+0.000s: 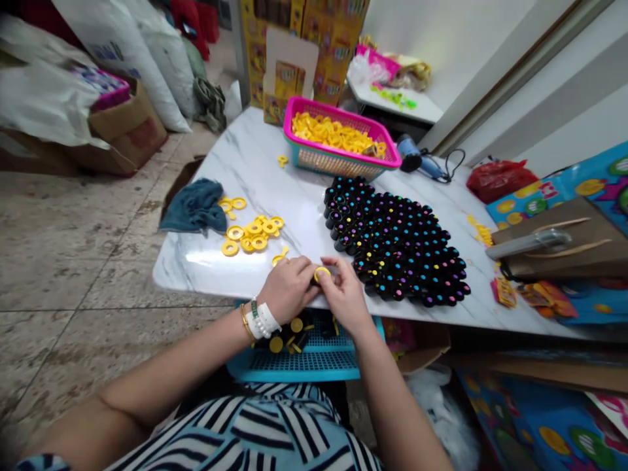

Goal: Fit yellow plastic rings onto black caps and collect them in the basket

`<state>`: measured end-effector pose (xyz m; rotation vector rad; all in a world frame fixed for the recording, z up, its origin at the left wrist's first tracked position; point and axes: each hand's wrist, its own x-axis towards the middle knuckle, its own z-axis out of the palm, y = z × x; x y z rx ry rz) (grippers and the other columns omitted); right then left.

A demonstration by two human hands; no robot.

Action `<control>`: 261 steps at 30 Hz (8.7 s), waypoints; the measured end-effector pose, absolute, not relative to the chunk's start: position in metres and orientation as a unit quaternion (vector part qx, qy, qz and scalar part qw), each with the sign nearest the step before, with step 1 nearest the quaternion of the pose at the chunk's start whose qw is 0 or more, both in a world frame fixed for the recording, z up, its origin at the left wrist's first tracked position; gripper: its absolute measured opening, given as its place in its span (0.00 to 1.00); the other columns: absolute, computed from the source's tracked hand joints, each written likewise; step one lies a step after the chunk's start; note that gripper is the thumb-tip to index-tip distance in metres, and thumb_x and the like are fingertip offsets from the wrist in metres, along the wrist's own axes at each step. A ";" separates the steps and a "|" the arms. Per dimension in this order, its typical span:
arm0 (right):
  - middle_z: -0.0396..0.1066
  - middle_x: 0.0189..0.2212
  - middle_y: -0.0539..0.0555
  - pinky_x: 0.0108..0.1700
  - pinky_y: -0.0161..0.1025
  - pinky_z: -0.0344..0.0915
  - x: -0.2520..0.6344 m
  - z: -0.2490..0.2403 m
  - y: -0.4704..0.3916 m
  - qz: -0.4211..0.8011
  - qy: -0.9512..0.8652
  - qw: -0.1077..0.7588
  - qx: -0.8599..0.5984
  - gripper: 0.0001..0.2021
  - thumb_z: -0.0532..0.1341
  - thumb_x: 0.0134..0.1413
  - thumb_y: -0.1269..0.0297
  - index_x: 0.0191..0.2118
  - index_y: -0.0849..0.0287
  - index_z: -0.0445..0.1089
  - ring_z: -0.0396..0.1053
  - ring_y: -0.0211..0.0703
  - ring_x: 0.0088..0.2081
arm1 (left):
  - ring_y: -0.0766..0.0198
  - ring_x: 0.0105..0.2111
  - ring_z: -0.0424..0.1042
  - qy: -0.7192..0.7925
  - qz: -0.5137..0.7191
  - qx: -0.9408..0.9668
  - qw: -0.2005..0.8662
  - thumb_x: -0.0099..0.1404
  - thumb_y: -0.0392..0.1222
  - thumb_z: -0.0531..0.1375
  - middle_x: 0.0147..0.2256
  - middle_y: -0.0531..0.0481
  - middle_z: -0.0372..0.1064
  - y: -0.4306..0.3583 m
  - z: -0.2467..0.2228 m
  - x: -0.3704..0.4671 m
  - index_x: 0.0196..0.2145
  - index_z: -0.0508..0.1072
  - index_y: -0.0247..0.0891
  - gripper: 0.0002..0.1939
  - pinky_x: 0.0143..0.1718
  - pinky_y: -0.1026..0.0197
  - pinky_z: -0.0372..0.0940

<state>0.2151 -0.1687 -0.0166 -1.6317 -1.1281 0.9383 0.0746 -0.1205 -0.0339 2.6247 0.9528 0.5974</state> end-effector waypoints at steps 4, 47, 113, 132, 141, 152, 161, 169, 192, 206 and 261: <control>0.65 0.19 0.45 0.18 0.29 0.58 0.205 -0.023 -0.196 0.421 -0.437 0.467 -0.643 0.13 0.63 0.54 0.57 0.43 0.58 0.68 0.62 0.35 0.19 | 0.49 0.49 0.63 0.325 0.253 0.904 0.116 0.64 0.45 0.58 0.47 0.38 0.66 -0.133 -0.033 0.047 0.52 0.67 0.32 0.21 0.50 0.46 0.61; 0.75 0.34 0.53 0.36 0.37 0.68 0.234 -0.029 -0.210 0.206 -0.577 0.467 -0.638 0.10 0.55 0.65 0.61 0.41 0.56 0.73 0.72 0.42 0.32 | 0.69 0.24 0.66 0.387 0.282 0.834 0.276 0.58 0.39 0.63 0.30 0.54 0.70 -0.115 -0.029 0.068 0.42 0.70 0.37 0.13 0.30 0.64 0.64; 0.60 0.18 0.40 0.15 0.28 0.52 0.228 -0.012 -0.151 0.506 -0.484 0.289 -0.653 0.18 0.65 0.50 0.52 0.41 0.57 0.62 0.57 0.31 0.15 | 0.64 0.35 0.69 0.370 0.311 0.811 0.331 0.60 0.42 0.63 0.38 0.51 0.68 -0.125 -0.040 0.069 0.48 0.71 0.43 0.17 0.35 0.63 0.65; 0.58 0.17 0.39 0.10 0.27 0.49 0.231 -0.014 -0.148 0.527 -0.452 0.348 -0.630 0.17 0.65 0.52 0.50 0.40 0.56 0.62 0.53 0.29 0.11 | 0.62 0.32 0.68 0.375 0.264 0.846 0.272 0.65 0.50 0.59 0.33 0.50 0.67 -0.126 -0.044 0.070 0.44 0.70 0.38 0.15 0.32 0.62 0.63; 0.57 0.23 0.43 0.21 0.32 0.60 0.217 -0.025 -0.208 0.397 -0.565 0.339 -0.639 0.15 0.62 0.58 0.58 0.48 0.52 0.62 0.61 0.35 0.20 | 0.61 0.34 0.70 0.275 0.168 0.912 0.253 0.64 0.35 0.55 0.36 0.48 0.68 -0.149 -0.027 0.047 0.50 0.66 0.36 0.16 0.34 0.61 0.68; 0.64 0.22 0.48 0.23 0.35 0.62 0.222 -0.053 -0.262 0.311 -0.525 0.374 -0.698 0.06 0.59 0.59 0.60 0.38 0.55 0.70 0.63 0.38 0.21 | 0.52 0.42 0.70 0.559 0.269 0.784 -0.012 0.63 0.47 0.60 0.42 0.42 0.68 -0.080 -0.036 -0.056 0.43 0.74 0.37 0.14 0.45 0.51 0.67; 0.71 0.38 0.53 0.24 0.33 0.68 0.214 -0.045 -0.261 0.480 -0.381 0.521 -0.594 0.15 0.62 0.57 0.59 0.50 0.53 0.65 0.71 0.38 0.29 | 0.61 0.40 0.69 0.308 0.303 0.870 0.238 0.64 0.36 0.58 0.40 0.46 0.70 -0.162 -0.021 0.034 0.45 0.67 0.37 0.11 0.42 0.58 0.67; 0.68 0.22 0.44 0.20 0.27 0.58 0.260 -0.046 -0.266 0.413 -0.267 0.559 -0.667 0.20 0.67 0.53 0.61 0.50 0.54 0.62 0.62 0.31 0.20 | 0.57 0.39 0.68 0.258 0.282 0.871 0.309 0.57 0.41 0.63 0.37 0.46 0.69 -0.135 -0.025 0.134 0.45 0.67 0.35 0.18 0.42 0.54 0.67; 0.66 0.23 0.45 0.15 0.29 0.54 0.234 -0.016 -0.202 0.472 -0.338 0.547 -0.603 0.12 0.69 0.48 0.59 0.28 0.59 0.67 0.58 0.28 0.15 | 0.66 0.31 0.67 0.371 0.258 0.844 0.289 0.57 0.34 0.62 0.35 0.51 0.68 -0.134 -0.018 0.077 0.40 0.69 0.37 0.12 0.34 0.62 0.65; 0.68 0.22 0.47 0.22 0.31 0.61 0.233 -0.026 -0.186 0.470 -0.351 0.522 -0.619 0.10 0.67 0.51 0.59 0.30 0.57 0.68 0.63 0.33 0.20 | 0.63 0.34 0.68 0.353 0.280 0.832 0.325 0.57 0.35 0.61 0.35 0.50 0.68 -0.133 -0.033 0.073 0.41 0.70 0.37 0.13 0.34 0.62 0.65; 0.58 0.24 0.43 0.26 0.32 0.55 0.234 -0.001 -0.167 0.491 -0.520 0.331 -0.616 0.10 0.62 0.55 0.59 0.31 0.57 0.62 0.57 0.33 0.24 | 0.61 0.32 0.69 0.409 0.219 0.838 0.288 0.60 0.44 0.62 0.30 0.51 0.67 -0.138 -0.040 0.084 0.34 0.74 0.39 0.07 0.33 0.62 0.62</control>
